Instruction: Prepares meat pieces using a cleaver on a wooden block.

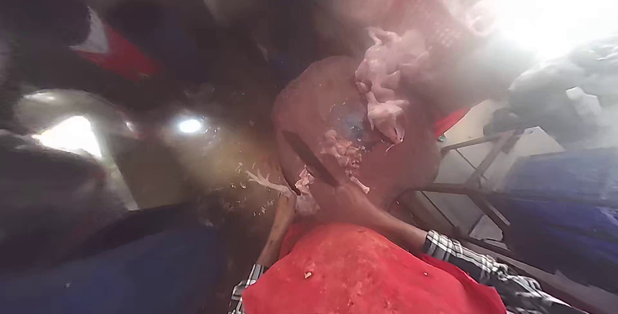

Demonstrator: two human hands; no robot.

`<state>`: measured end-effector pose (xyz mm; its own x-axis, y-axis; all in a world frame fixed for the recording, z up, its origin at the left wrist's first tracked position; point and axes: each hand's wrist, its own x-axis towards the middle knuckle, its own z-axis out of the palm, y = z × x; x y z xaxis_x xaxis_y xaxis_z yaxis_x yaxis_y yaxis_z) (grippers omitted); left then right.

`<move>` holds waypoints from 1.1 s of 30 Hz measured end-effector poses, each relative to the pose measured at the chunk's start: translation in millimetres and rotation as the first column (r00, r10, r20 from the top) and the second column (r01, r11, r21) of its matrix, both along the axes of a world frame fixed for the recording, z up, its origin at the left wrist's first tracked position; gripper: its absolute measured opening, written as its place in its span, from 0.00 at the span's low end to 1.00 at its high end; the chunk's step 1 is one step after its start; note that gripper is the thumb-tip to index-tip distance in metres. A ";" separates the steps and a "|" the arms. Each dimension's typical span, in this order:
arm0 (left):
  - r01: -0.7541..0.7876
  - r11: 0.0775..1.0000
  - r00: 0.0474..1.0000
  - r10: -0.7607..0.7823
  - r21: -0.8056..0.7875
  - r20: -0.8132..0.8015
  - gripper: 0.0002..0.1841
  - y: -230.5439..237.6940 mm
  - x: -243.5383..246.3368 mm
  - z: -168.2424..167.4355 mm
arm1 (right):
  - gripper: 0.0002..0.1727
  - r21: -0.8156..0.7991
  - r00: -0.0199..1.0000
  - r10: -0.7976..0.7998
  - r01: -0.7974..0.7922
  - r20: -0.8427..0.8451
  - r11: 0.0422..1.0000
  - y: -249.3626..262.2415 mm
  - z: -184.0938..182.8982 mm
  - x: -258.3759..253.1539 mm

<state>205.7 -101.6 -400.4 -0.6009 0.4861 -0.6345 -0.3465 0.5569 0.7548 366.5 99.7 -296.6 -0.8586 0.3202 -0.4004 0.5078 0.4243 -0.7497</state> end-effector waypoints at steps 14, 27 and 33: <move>0.050 0.998 0.993 -0.047 0.024 -0.106 0.22 77.9 -22.0 25.7 | 0.43 -0.096 0.967 -0.184 0.170 -0.174 0.981 61.8 68.7 -26.9; -0.234 0.972 0.967 0.236 0.031 -0.092 0.17 23.8 -4.8 48.9 | 0.40 -0.075 0.989 -0.138 0.143 0.061 0.987 26.5 14.7 -0.3; -0.043 0.995 0.972 0.061 0.086 -0.229 0.17 -9.0 -25.5 66.6 | 0.25 -0.001 0.980 0.058 -0.059 0.188 0.998 51.0 39.5 8.1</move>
